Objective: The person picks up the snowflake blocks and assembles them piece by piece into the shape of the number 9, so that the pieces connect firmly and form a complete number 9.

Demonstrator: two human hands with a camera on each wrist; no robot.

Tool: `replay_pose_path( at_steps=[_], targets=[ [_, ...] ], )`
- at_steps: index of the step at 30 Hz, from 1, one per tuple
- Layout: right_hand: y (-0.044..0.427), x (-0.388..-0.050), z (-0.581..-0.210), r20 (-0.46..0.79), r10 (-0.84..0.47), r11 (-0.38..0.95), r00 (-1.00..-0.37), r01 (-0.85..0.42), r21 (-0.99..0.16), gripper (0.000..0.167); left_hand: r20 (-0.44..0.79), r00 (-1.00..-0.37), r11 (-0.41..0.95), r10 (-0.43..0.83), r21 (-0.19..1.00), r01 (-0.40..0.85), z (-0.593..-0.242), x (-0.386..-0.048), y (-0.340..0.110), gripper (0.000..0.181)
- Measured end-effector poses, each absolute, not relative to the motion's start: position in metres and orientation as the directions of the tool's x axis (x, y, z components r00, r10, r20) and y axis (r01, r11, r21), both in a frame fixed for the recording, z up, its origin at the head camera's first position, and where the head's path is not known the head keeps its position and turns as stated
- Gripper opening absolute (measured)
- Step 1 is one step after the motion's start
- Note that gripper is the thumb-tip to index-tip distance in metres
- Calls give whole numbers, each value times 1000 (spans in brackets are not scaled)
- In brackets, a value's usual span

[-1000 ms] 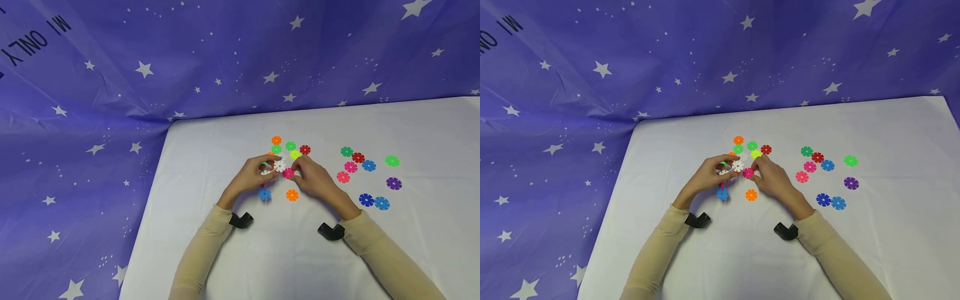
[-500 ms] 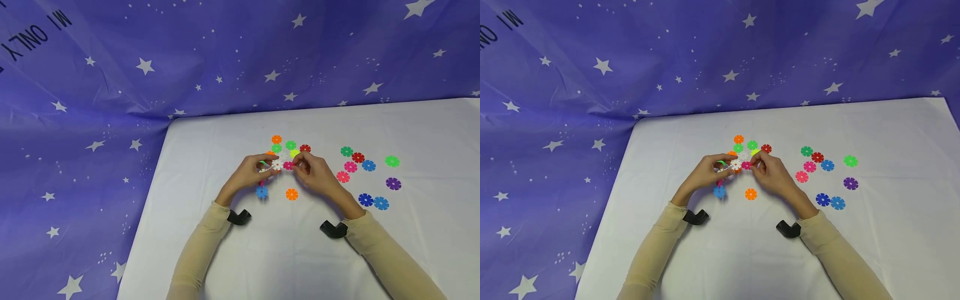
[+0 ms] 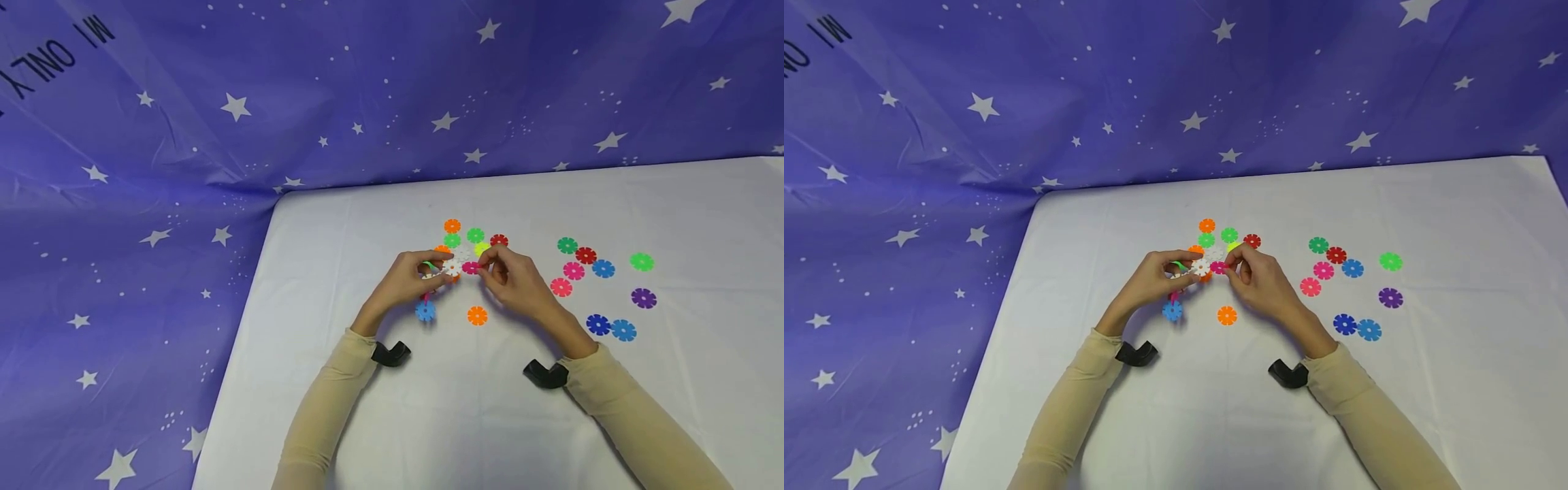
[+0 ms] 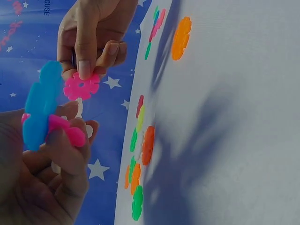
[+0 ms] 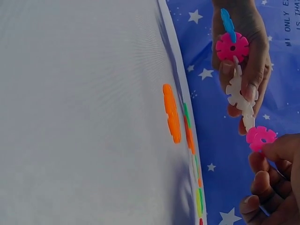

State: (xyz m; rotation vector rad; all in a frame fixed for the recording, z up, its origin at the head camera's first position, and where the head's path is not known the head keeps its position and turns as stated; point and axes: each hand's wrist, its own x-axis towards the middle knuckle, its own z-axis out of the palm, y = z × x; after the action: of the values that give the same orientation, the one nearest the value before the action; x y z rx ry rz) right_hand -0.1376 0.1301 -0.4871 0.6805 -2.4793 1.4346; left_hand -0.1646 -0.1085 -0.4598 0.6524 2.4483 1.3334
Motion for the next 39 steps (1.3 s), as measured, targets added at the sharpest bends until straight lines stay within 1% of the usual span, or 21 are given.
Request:
replay_pose_path(
  at_steps=[5,10,18,21,24,29,31,34,36,39],
  targets=[
    [130,-138,-488,398,-298,435,-867,-495,-752,23,-42,-859,453,510,862,227,-459,-164,-107,38],
    [128,-137,-487,445,-323,442,-835,-549,-709,25,-31,-854,449,519,860,241,-458,-163,-105,40],
    [125,-135,-487,575,-327,417,-750,-660,-625,26,43,-837,424,545,847,320,-457,-159,-101,38],
    [124,-135,-489,588,-325,405,-741,-671,-622,24,77,-827,450,557,809,378,-457,-157,-99,37],
    [124,-135,-491,578,-310,408,-755,-655,-636,24,109,-824,476,557,770,424,-458,-156,-95,37],
    [127,-136,-492,523,-264,417,-810,-585,-696,23,105,-835,456,540,797,395,-462,-157,-92,36],
    [128,-138,-492,478,-274,415,-834,-551,-724,24,93,-839,443,537,815,374,-464,-159,-92,36],
    [132,-140,-491,367,-343,408,-864,-490,-771,29,81,-842,426,533,834,350,-466,-162,-97,40],
    [136,-140,-490,259,-416,419,-872,-436,-796,36,75,-845,407,529,851,331,-466,-165,-101,43],
    [140,-138,-489,111,-530,475,-841,-403,-783,42,73,-843,385,533,866,319,-466,-169,-107,46]
  ],
)
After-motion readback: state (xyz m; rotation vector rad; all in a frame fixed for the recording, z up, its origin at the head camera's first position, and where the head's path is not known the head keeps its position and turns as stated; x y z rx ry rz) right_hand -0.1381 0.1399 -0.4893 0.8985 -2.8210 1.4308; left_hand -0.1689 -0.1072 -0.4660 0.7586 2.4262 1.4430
